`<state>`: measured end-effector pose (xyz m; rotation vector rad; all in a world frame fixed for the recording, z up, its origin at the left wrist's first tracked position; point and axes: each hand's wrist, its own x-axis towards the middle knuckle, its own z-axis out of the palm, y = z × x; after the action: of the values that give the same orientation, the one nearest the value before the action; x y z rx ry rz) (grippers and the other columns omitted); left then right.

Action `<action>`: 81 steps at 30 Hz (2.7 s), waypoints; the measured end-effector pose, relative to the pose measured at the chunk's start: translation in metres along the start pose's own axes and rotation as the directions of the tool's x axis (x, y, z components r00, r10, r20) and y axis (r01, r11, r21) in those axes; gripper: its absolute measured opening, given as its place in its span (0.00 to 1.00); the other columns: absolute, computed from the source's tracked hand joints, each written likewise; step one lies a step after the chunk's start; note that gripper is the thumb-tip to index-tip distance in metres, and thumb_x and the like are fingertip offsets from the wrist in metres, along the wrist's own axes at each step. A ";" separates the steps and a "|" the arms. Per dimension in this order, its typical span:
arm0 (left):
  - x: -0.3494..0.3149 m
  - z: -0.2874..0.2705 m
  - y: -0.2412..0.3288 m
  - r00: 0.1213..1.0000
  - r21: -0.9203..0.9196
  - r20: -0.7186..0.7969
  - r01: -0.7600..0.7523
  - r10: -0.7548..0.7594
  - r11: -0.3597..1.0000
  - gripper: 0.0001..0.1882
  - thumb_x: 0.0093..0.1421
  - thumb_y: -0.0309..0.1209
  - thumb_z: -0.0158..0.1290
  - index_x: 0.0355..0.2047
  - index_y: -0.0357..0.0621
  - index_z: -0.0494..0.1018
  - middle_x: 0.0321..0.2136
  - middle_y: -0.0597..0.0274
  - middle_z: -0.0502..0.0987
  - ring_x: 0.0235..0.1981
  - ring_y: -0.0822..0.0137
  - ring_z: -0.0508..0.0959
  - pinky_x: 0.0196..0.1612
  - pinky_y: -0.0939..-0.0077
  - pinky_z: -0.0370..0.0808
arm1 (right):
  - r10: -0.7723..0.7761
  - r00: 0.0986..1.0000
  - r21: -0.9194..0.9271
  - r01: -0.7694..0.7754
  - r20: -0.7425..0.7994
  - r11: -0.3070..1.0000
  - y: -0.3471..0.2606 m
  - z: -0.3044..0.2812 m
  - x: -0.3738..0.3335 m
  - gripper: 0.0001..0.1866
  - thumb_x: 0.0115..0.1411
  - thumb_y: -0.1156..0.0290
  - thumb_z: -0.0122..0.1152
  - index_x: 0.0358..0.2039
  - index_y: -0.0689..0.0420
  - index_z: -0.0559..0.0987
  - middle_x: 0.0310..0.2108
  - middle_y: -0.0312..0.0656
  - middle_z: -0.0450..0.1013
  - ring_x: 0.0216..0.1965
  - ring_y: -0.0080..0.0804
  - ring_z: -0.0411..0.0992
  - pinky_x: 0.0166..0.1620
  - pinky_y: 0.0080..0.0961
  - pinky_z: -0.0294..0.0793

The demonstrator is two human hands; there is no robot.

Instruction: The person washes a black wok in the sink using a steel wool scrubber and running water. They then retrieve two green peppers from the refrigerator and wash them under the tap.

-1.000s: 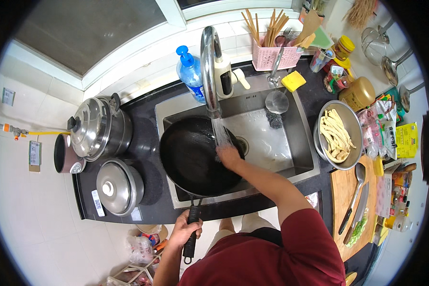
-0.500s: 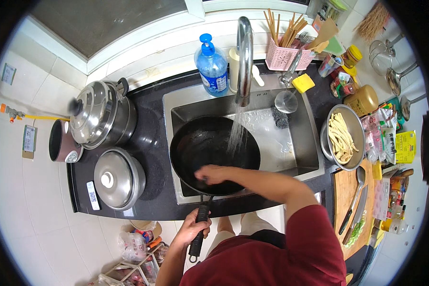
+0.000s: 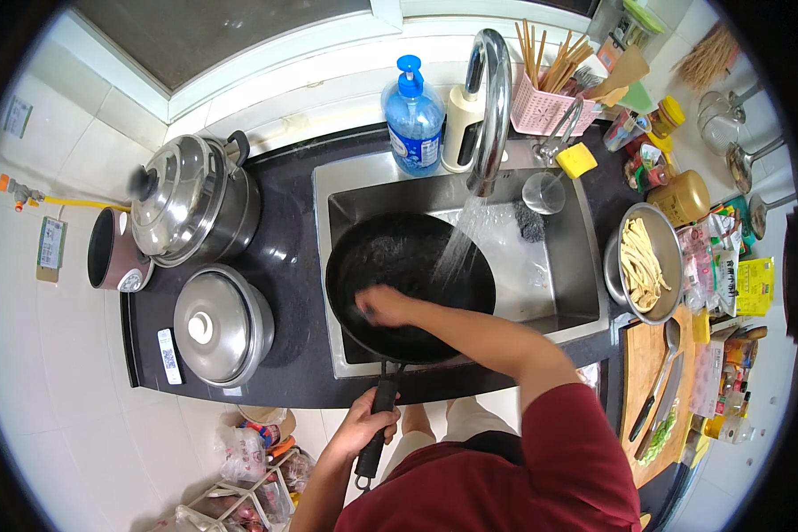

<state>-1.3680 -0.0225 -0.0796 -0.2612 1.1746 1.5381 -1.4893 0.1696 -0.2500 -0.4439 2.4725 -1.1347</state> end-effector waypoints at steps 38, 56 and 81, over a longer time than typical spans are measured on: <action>0.001 -0.007 -0.008 1.000 0.069 -0.015 0.004 -0.003 0.998 0.20 0.53 0.20 0.50 0.47 0.37 0.60 0.23 0.63 0.68 0.18 0.73 0.68 0.20 0.78 0.66 | -0.041 0.801 0.109 -0.030 0.598 0.994 0.010 -0.038 -0.081 0.17 0.40 0.74 0.62 0.34 0.59 0.76 0.33 0.45 0.74 0.37 0.40 0.72 0.39 0.35 0.70; 0.000 -0.008 -0.007 1.000 0.072 -0.017 0.023 -0.022 0.997 0.19 0.55 0.22 0.51 0.47 0.37 0.62 0.22 0.63 0.70 0.18 0.73 0.70 0.21 0.78 0.69 | -0.113 0.820 0.052 0.101 0.561 0.994 0.020 -0.041 -0.081 0.10 0.48 0.75 0.56 0.33 0.56 0.78 0.35 0.48 0.75 0.38 0.46 0.73 0.41 0.38 0.71; 0.003 0.001 0.009 0.998 0.014 -0.021 0.065 -0.065 0.998 0.20 0.53 0.19 0.51 0.46 0.36 0.60 0.24 0.62 0.68 0.17 0.73 0.68 0.20 0.78 0.65 | 0.516 0.633 0.029 -0.615 -0.577 0.788 0.063 -0.014 0.039 0.11 0.57 0.76 0.46 0.40 0.58 0.72 0.40 0.56 0.68 0.41 0.55 0.71 0.44 0.48 0.73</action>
<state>-1.3765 -0.0187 -0.0769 -0.3033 1.1826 1.4725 -1.5376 0.2012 -0.2984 0.7267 2.8731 -0.8450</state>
